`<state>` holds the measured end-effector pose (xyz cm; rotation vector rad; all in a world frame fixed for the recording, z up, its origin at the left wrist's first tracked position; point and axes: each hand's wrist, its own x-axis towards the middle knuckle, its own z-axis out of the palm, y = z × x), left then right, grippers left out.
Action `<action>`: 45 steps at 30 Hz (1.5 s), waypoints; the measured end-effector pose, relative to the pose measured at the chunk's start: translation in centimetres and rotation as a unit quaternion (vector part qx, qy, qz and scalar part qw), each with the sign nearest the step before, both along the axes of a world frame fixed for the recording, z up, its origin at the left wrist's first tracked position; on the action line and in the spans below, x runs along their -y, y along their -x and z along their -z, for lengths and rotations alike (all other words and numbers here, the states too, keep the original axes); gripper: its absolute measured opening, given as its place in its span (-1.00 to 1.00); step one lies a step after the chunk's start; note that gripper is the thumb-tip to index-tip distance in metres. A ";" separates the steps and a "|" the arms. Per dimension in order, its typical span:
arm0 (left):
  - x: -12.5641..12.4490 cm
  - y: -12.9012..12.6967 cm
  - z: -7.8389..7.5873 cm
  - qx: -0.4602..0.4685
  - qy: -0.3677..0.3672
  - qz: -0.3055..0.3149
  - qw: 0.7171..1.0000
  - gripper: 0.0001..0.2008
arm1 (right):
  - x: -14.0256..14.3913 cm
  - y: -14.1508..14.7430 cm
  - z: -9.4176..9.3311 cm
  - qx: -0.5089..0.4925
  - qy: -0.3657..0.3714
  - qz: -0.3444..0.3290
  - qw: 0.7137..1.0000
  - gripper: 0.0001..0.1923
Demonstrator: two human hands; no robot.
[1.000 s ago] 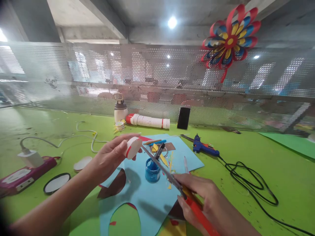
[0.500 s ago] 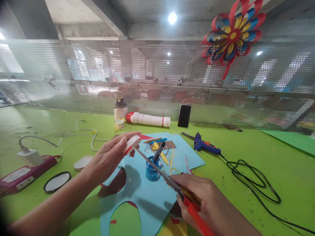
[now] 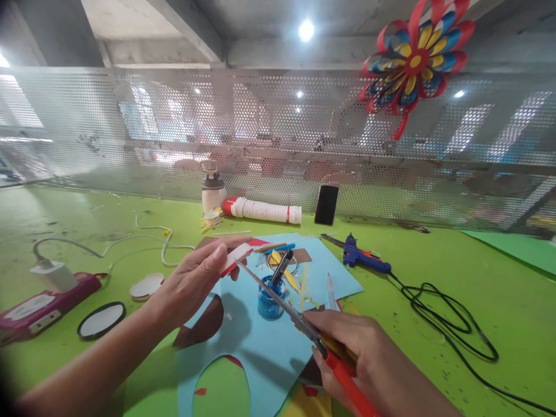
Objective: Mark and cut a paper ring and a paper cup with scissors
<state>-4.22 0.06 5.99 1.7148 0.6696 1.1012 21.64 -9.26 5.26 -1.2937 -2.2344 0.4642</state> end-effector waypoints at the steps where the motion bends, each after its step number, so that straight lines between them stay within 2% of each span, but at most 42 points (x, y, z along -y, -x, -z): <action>1: 0.0 0.0 0.0 -0.001 0.000 0.003 1.000 -0.56 | 0.0 0.0 0.0 -0.004 0.011 -0.001 1.000 -0.81; 5: 0.0 0.0 0.0 -0.007 -0.001 0.000 1.000 -0.54 | 0.0 -0.1 0.3 -0.017 0.051 -0.013 0.998 -0.76; 9: 0.0 0.0 0.1 0.000 0.003 -0.002 1.000 -0.54 | 0.2 -0.1 0.5 -0.019 0.047 -0.018 0.999 -0.74; 15: 0.1 0.0 0.0 -0.026 -0.029 -0.023 0.999 -0.56 | 0.0 0.0 0.2 -0.017 0.066 -0.029 0.997 -0.75; 22: 0.2 0.0 -0.2 -0.040 -0.033 -0.033 0.998 -0.56 | 0.1 -0.1 0.3 -0.006 0.021 -0.016 1.000 -0.77; 29: 0.0 0.1 0.1 -0.031 -0.035 -0.033 0.998 -0.58 | 0.3 0.2 0.2 -0.028 0.030 -0.017 0.999 -0.77; 38: -0.1 0.1 0.2 -0.028 -0.030 -0.023 0.999 -0.57 | 0.3 0.5 -0.2 0.006 0.018 -0.014 1.000 -0.75; 45: 0.0 0.0 -0.1 -0.031 -0.046 -0.012 0.998 -0.57 | 0.5 0.1 0.0 -0.016 0.088 -0.008 0.996 -0.75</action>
